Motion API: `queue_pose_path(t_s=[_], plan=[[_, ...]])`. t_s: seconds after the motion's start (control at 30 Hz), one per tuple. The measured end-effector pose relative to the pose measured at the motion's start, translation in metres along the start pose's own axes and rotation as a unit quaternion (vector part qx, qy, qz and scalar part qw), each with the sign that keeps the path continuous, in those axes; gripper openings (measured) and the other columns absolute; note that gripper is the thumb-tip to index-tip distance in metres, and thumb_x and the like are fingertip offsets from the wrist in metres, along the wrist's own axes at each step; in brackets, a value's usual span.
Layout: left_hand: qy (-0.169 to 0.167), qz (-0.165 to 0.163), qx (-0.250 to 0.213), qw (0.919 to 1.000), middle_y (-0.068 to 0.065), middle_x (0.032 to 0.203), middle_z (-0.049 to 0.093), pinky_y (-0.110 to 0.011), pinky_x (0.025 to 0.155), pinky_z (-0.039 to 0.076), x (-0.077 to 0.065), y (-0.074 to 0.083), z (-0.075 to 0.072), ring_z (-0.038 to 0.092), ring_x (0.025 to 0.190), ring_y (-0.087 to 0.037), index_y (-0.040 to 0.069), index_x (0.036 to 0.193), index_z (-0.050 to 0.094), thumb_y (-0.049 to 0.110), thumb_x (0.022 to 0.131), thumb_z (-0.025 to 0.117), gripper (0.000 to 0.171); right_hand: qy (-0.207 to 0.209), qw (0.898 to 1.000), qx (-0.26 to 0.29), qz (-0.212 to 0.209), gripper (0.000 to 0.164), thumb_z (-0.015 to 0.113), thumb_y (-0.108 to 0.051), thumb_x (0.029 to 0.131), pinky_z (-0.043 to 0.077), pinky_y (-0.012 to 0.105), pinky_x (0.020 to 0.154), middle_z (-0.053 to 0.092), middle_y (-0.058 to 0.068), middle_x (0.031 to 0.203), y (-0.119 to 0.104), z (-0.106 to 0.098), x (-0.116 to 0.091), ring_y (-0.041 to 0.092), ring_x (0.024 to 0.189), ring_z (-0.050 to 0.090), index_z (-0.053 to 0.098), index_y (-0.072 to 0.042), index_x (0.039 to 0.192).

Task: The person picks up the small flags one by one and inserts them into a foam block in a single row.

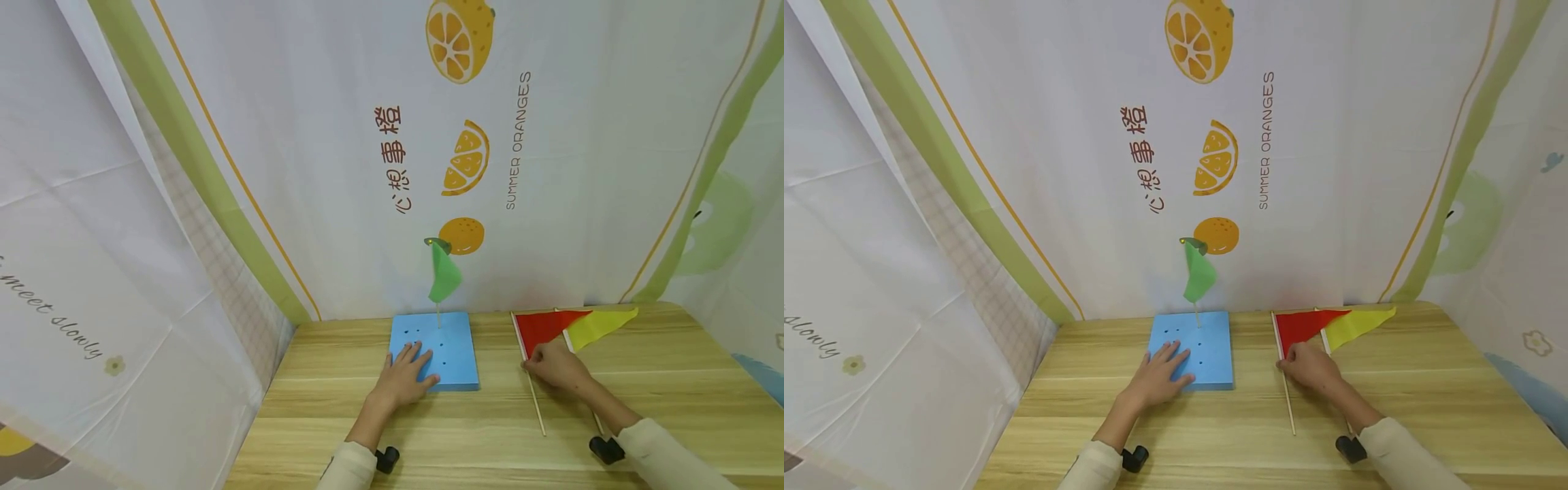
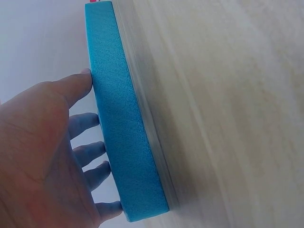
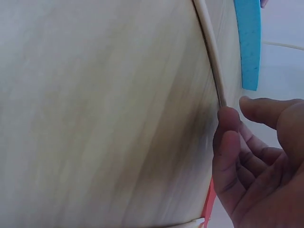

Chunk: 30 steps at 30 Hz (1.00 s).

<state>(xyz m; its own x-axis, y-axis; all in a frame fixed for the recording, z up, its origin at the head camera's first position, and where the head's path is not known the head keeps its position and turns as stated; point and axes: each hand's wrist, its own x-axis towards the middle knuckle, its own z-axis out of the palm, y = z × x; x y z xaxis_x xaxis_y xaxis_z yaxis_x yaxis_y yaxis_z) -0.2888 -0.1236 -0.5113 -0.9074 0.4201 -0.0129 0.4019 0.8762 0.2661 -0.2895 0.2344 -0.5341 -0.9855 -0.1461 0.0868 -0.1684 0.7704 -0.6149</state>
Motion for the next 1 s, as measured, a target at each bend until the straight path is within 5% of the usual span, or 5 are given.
queue_pose_path(t_s=[0.23, 0.53, 1.0], plan=[[0.002, 0.001, 0.000, 1.0000, -0.010, 0.175, 0.032, -0.069, 0.129, 0.022, 0.0005, -0.0009, 0.0013, 0.028, 0.164, -0.035, 0.019, 0.163, 0.047, 0.053, 0.107, 0.058, 0.066, -0.029, 0.999, 0.006, 0.034, 0.043, 0.074, -0.020, 0.097, 0.042, 0.024, 0.044, 0.048, -0.007, 0.048, -0.0017, 0.0032, -0.0022, 0.009, 0.044, 0.047, 0.059, -0.013, 0.058], [0.003, 0.001, 0.000, 1.0000, -0.011, 0.175, 0.032, -0.069, 0.129, 0.022, 0.0008, -0.0011, 0.0017, 0.028, 0.164, -0.035, 0.019, 0.163, 0.047, 0.053, 0.107, 0.058, 0.066, -0.036, 0.998, 0.022, 0.056, 0.036, 0.066, -0.008, 0.089, 0.052, 0.028, 0.042, 0.055, -0.003, 0.046, -0.0057, -0.0005, -0.0025, 0.009, 0.039, 0.055, 0.063, -0.007, 0.053], [0.004, 0.001, 0.000, 1.0000, -0.010, 0.175, 0.032, -0.069, 0.129, 0.022, 0.0017, -0.0013, 0.0025, 0.028, 0.164, -0.035, 0.019, 0.163, 0.047, 0.053, 0.107, 0.058, 0.066, -0.056, 0.995, 0.047, 0.067, 0.037, 0.068, -0.010, 0.088, 0.055, 0.030, 0.041, 0.055, 0.000, 0.044, -0.0057, -0.0023, 0.0001, 0.010, 0.036, 0.056, 0.062, -0.006, 0.052]])
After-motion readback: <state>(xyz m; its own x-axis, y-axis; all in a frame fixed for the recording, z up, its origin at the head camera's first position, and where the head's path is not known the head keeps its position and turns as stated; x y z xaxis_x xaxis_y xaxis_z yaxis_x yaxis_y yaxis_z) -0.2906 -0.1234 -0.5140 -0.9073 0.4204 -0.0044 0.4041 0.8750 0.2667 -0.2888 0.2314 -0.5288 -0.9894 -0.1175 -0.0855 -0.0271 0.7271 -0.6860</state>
